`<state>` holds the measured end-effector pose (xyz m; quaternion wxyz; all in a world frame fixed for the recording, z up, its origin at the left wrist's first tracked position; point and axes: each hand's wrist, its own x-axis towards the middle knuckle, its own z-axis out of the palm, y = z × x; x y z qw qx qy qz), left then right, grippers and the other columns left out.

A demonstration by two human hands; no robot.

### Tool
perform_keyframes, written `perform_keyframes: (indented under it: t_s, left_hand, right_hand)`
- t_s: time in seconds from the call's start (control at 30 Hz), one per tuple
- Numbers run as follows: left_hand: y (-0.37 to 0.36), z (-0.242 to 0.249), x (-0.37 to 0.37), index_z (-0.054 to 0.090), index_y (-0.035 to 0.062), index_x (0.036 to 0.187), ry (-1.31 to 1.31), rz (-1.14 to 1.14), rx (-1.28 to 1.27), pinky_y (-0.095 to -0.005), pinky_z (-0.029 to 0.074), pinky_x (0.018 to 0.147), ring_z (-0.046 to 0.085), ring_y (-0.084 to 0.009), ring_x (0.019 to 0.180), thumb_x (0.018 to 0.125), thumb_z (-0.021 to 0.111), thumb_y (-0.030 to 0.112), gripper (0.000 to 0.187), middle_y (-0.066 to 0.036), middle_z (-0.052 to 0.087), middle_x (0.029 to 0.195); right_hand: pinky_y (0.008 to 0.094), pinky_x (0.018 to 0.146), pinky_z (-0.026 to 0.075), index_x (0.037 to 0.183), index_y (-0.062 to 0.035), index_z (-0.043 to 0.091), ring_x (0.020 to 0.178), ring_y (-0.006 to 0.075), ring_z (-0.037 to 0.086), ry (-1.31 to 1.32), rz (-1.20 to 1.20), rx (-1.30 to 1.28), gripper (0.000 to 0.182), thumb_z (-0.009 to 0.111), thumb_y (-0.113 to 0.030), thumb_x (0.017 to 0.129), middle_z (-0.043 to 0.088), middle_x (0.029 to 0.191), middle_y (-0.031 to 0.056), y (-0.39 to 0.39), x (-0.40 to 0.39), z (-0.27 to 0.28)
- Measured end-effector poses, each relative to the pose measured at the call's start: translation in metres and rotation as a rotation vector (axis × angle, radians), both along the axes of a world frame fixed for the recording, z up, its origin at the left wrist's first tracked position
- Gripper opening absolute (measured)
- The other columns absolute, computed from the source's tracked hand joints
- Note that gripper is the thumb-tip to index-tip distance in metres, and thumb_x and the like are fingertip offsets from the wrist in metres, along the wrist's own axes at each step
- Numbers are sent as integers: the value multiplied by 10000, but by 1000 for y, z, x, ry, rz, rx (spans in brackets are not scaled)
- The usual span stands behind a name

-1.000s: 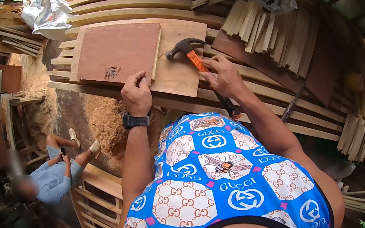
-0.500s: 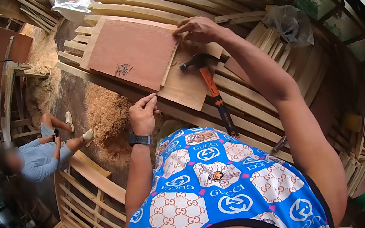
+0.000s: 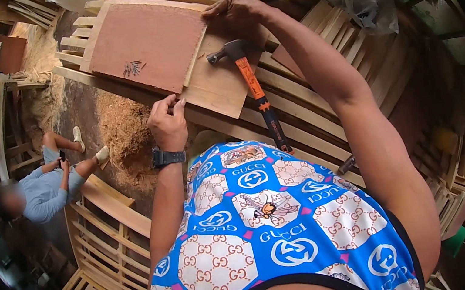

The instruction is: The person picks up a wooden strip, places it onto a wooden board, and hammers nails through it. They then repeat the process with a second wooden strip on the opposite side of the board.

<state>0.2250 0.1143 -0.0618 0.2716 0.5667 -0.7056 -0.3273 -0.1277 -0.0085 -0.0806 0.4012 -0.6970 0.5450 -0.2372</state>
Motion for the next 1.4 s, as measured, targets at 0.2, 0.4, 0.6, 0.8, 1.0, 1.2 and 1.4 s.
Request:
perform_keyframes:
  t_s: [0.2, 0.4, 0.6, 0.8, 1.0, 1.2, 1.4]
  left_hand:
    - [-12, -14, -12, 692, -52, 1163, -157, -15, -344, -417, 556, 729, 659, -325, 838, 821, 822, 121, 405, -188, 631, 1064]
    - [-22, -34, -13, 755, -5, 1083, -53, 34, -380, -353, 544, 640, 635, -214, 697, 754, 903, 133, 385, -120, 673, 947]
    - [-23, -38, -13, 764, 0, 1056, -3, 65, -389, -334, 547, 611, 654, -206, 674, 761, 902, 91, 337, -104, 689, 917]
    - [-20, -39, -14, 762, -14, 1041, -18, 44, -427, -340, 549, 615, 667, -220, 683, 784, 881, 78, 298, -113, 692, 894]
    - [-17, -42, -16, 761, -24, 1036, -35, 31, -451, -385, 545, 653, 681, -275, 735, 815, 847, 61, 252, -129, 691, 879]
    - [-16, -46, -15, 767, -22, 1038, -80, 19, -481, -393, 546, 657, 683, -287, 751, 829, 843, 60, 237, -134, 693, 880]
    - [-14, -47, -13, 772, -2, 1037, -111, -4, -483, -419, 558, 643, 683, -317, 755, 831, 860, 138, 264, -135, 676, 886]
  right_hand:
    - [303, 1050, 540, 1221, -136, 779, 1170, 163, 705, 66, -26, -18, 370, 683, -32, 879, 745, 1258, 68, -3, 10, 4]
    - [310, 1035, 545, 1213, -122, 780, 1171, 169, 707, 53, -51, 0, 297, 770, -185, 923, 745, 1255, 79, -2, 15, 6]
    - [316, 1047, 538, 1218, -119, 777, 1200, 175, 693, 58, 10, -113, 293, 759, -189, 934, 750, 1249, 74, -8, 8, -10]
    - [323, 1046, 541, 1223, -128, 774, 1188, 177, 698, 43, -48, -47, 306, 772, -167, 920, 751, 1248, 79, 0, 14, 5]
    - [313, 1014, 562, 1216, -127, 776, 1140, 183, 722, 11, -49, -101, 316, 772, -133, 900, 750, 1247, 78, -2, 12, -6]
    - [297, 1010, 563, 1198, -113, 781, 1132, 173, 725, 66, -58, -80, 315, 789, -153, 886, 754, 1226, 86, 4, 13, 7]
    - [290, 992, 572, 1180, -107, 789, 1103, 177, 735, 15, -55, -101, 311, 804, -159, 874, 761, 1203, 84, 3, 9, 0]
